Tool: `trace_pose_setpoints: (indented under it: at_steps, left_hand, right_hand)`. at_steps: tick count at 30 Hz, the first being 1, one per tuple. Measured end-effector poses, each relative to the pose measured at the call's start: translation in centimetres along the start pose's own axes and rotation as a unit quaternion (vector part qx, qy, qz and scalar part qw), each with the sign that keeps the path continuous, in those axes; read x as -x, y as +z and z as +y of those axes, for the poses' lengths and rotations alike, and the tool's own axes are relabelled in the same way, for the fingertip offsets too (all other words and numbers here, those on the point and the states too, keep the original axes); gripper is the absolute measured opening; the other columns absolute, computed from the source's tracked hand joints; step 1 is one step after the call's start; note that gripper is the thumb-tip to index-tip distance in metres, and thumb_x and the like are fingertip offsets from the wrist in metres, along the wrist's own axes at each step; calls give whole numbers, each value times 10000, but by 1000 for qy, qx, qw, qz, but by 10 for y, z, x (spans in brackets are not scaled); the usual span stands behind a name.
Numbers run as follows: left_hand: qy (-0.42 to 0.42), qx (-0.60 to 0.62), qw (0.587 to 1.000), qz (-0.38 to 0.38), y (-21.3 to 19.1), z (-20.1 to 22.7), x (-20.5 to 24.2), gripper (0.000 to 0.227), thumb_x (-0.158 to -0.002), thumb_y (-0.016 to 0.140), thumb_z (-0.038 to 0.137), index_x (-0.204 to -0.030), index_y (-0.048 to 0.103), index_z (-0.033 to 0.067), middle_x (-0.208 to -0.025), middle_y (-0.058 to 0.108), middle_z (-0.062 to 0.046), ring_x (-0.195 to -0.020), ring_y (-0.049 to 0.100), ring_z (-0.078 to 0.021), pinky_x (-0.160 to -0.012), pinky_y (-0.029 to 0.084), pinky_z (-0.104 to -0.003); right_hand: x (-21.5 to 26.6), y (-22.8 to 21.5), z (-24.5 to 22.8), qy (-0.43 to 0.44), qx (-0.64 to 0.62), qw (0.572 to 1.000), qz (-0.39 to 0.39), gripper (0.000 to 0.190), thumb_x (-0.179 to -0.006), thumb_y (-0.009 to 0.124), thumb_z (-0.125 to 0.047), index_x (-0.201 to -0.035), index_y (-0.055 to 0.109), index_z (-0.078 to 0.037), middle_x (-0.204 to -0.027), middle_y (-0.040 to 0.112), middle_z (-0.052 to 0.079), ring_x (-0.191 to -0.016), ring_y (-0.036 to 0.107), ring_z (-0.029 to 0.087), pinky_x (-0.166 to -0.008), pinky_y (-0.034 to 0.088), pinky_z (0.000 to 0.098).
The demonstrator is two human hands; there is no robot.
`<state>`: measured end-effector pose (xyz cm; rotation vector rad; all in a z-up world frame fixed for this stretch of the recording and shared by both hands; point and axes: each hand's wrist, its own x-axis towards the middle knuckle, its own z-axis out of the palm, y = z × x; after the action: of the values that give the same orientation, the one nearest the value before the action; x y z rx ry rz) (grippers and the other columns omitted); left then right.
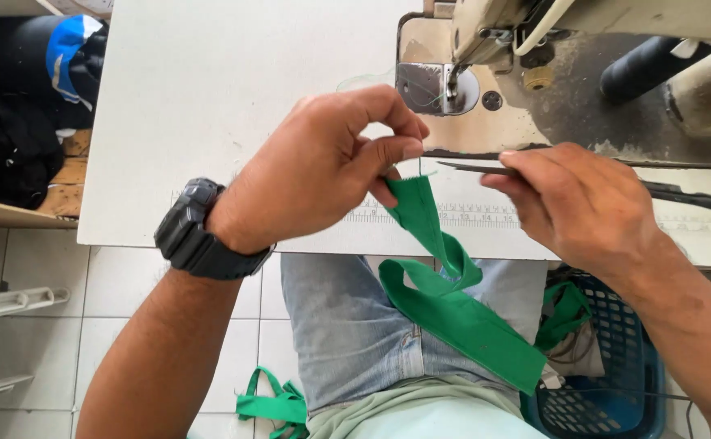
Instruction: Folding and sewing green fabric strips using an industrial sewing machine
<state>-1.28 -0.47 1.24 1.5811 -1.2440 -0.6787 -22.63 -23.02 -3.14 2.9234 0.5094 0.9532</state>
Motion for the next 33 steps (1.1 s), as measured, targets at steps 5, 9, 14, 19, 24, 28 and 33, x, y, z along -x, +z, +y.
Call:
trace_pose_setpoints:
  at_steps: [5, 9, 14, 19, 24, 28, 33]
  left_hand:
    - [11, -11, 1000, -11, 0, 7, -1, 100, -1096, 609, 144, -1035, 625, 67, -1147, 767, -78, -644, 871, -181, -526, 692, -243]
    - [52, -44, 997, -19, 0, 6, -5, 123, -1111, 568, 101, -991, 581, 77, -1014, 722, -74, -537, 834, -165, -445, 589, -247]
    - [12, -51, 999, 17, -4, -2, -5, 117, -1138, 525, 149, -1029, 505, 108, -802, 688, -61, -547, 839, -161, -425, 576, -279]
    - [-107, -29, 990, 91, -16, -17, -7, 106, -1118, 550, 160, -1035, 532, 97, -840, 718, -74, -577, 871, -190, -402, 627, -282]
    - [-88, 63, 981, 164, -28, -43, -14, 123, -1105, 551, 162, -1015, 488, 104, -1054, 787, -103, -573, 821, -154, -457, 740, -253]
    - [6, 133, 976, 170, -31, -45, -7, 173, -1129, 530, 236, -1079, 545, 72, -1137, 786, -128, -672, 879, -224, -503, 724, -264]
    - [144, 256, 937, 189, -31, -53, -7, 271, -1161, 578, 263, -1148, 671, 9, -1153, 763, -164, -806, 753, -247, -748, 660, -335]
  right_hand:
    - [-22, 4, 3, -64, 29, 997, 11, 324, -1144, 861, -164, -1255, 703, 96, -1032, 791, 211, -791, 747, 331, -683, 598, 423]
    - [-41, 4, 0, -137, 79, 987, 11, 328, -1154, 859, -203, -1244, 732, 86, -904, 703, 134, -736, 698, 265, -641, 599, 435]
    - [-13, 11, 22, -93, 160, 983, -17, 238, -1214, 809, -257, -1290, 751, -39, -931, 790, 68, -763, 758, 211, -657, 590, 346]
    - [65, 64, 67, 14, 139, 971, -196, 802, -871, 812, 47, -1627, 605, -119, -1220, 698, 163, -1006, 721, 355, -917, 643, 494]
    - [79, 82, 85, 158, 108, 951, -243, 762, -989, 776, -24, -1727, 639, -162, -1466, 533, 242, -1364, 451, 394, -1078, 518, 655]
    - [22, 46, 12, 172, 72, 966, -180, 711, -1225, 638, -261, -1822, 272, -140, -1468, 397, 348, -1347, 434, 507, -978, 457, 749]
    - [-72, 43, -81, 377, -481, 786, -96, 995, -871, 813, -420, -1643, 365, 20, -1491, 672, 229, -1323, 717, 339, -1143, 609, 426]
